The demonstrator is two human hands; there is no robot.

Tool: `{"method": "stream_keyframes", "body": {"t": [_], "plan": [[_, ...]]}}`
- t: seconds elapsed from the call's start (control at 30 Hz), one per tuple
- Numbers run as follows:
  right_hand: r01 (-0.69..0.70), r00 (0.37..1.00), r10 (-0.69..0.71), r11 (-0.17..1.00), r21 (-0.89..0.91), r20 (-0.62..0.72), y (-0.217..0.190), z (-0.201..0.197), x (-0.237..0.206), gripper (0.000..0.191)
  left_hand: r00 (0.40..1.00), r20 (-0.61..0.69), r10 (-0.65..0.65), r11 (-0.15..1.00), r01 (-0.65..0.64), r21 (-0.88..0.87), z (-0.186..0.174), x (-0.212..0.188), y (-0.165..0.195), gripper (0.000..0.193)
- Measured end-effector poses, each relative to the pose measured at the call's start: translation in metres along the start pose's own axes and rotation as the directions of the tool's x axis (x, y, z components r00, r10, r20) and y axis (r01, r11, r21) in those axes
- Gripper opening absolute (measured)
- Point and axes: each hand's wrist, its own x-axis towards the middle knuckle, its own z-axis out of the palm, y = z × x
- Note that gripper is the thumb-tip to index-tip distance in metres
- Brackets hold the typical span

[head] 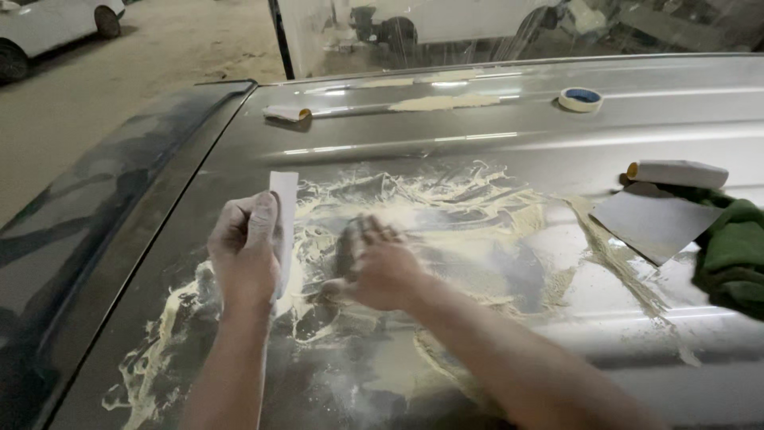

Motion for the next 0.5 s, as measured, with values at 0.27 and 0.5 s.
{"method": "stream_keyframes", "body": {"t": [0.27,0.5], "plan": [[0.072,0.994,-0.065,0.994,0.083,-0.082,-0.019,-0.015,0.007,0.099,0.996,-0.053,-0.076,0.993,0.071,-0.091,-0.008,0.004,0.006,0.015],[-0.044,0.997,0.046,0.998,0.040,-0.055,0.041,-0.007,-0.020,0.075,0.985,-0.114,-0.133,0.991,0.130,-0.036,-0.010,0.004,0.011,0.017]]}}
